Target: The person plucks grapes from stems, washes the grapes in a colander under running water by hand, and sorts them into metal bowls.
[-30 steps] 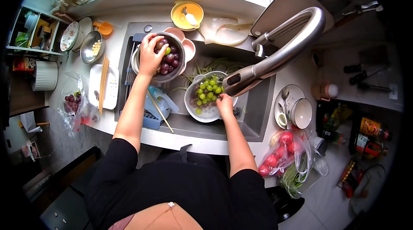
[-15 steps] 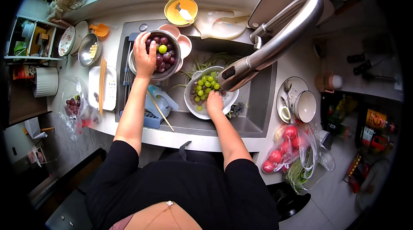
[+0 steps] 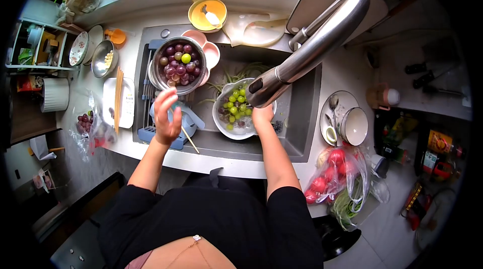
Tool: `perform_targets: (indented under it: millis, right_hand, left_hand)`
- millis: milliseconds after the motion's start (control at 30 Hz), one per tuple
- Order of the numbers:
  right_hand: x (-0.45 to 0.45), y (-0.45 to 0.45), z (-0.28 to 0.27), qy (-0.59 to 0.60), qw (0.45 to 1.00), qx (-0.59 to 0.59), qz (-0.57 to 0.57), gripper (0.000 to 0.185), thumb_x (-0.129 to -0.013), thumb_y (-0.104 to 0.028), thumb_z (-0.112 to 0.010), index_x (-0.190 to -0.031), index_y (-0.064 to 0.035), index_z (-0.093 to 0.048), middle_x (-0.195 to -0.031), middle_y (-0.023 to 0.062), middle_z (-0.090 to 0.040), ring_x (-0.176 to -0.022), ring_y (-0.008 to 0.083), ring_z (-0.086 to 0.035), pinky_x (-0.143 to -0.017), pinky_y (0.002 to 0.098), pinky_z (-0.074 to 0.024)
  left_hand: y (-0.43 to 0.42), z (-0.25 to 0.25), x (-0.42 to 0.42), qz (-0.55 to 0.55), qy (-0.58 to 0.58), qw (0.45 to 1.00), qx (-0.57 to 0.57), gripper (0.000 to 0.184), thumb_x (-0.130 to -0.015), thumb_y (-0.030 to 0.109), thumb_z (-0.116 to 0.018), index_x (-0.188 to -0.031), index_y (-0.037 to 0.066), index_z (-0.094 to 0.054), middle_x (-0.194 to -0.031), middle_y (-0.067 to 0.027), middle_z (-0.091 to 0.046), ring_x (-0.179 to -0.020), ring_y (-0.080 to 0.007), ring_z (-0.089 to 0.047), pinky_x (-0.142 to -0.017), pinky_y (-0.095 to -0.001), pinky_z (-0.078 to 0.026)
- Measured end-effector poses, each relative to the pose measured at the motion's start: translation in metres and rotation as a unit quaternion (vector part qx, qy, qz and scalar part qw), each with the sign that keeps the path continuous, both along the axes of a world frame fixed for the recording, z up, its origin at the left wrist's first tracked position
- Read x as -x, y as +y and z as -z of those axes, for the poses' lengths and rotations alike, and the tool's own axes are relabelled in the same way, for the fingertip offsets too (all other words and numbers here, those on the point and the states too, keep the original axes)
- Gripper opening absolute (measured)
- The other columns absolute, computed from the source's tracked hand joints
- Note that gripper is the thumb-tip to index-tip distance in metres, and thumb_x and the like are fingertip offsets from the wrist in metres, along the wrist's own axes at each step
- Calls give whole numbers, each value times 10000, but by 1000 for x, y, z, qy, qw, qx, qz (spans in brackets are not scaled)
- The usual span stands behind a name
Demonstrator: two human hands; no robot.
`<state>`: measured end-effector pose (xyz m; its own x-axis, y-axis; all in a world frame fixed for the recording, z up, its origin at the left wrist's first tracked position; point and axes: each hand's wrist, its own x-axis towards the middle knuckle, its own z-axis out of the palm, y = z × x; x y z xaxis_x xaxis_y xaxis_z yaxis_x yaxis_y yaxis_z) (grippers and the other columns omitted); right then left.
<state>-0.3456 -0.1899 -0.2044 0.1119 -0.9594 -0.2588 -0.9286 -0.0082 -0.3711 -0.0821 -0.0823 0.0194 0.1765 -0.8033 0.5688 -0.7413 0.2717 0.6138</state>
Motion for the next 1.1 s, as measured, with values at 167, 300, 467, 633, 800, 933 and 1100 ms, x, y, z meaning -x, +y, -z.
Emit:
perform_targets:
  millis: [167, 300, 467, 633, 800, 933, 1100]
  right_hand:
    - [-8, -6, 22, 12, 991, -90, 98, 390, -904, -309, -341, -965, -41, -619, -973, 248, -617, -916, 424, -579, -816, 513, -438]
    - [0, -5, 11, 90, 988, -125, -22, 328, -918, -228, -329, -979, -33, -584, -1008, 198, -605, -921, 370, -602, -772, 500, -480]
    - [0, 0, 12, 123, 981, -108, -100, 244, -909, -168, -359, -1007, -45, -546, -992, 166, -580, -903, 330, -613, -731, 470, -511]
    - [-4, 3, 4, 127, 980, -115, -105, 218, -898, -145, -379, -995, -45, -548, -981, 165, -581, -894, 322, -618, -719, 450, -518]
    - [-2, 1, 12, 151, 975, -95, -135, 231, -899, -154, -375, -991, -40, -553, -992, 163, -584, -887, 319, -622, -719, 451, -519]
    - [-4, 1, 3, 160, 972, -106, -139, 217, -893, -144, -391, -990, -41, -555, -998, 164, -585, -888, 319, -622, -720, 443, -520]
    - [-1, 1, 7, 173, 967, -108, -152, 200, -884, -129, -410, -998, -44, -551, -997, 164, -585, -899, 316, -620, -719, 434, -521]
  left_hand:
    - [58, 8, 0, -30, -8, 996, -81, 313, -784, -25, -549, -1095, -1, -533, -1131, -189, -521, -1021, -331, -528, -887, -395, -434]
    - [150, 13, -15, -72, -124, 974, -178, 372, -712, -57, -555, -1071, 39, -550, -1032, -138, -544, -946, -318, -540, -832, -410, -428]
    - [314, 41, -18, -203, -214, 858, -420, 258, -745, 14, -557, -998, 58, -538, -999, -135, -542, -935, -318, -528, -815, -417, -419]
    - [431, 94, 43, -239, -51, 361, -900, 262, -858, 176, -439, -1070, 66, -547, -1131, -123, -539, -1032, -266, -543, -801, -390, -452]
    - [429, 110, 55, -319, 79, 449, -831, 270, -861, 192, -434, -1068, 62, -549, -1125, -124, -543, -1028, -264, -544, -804, -386, -451]
    - [421, 109, 55, -335, 118, 475, -805, 278, -864, 204, -430, -1067, 58, -551, -1121, -124, -546, -1025, -262, -546, -806, -383, -450]
    - [414, 110, 52, -336, 141, 489, -793, 289, -867, 219, -424, -1066, 54, -554, -1115, -124, -550, -1021, -259, -547, -808, -379, -449]
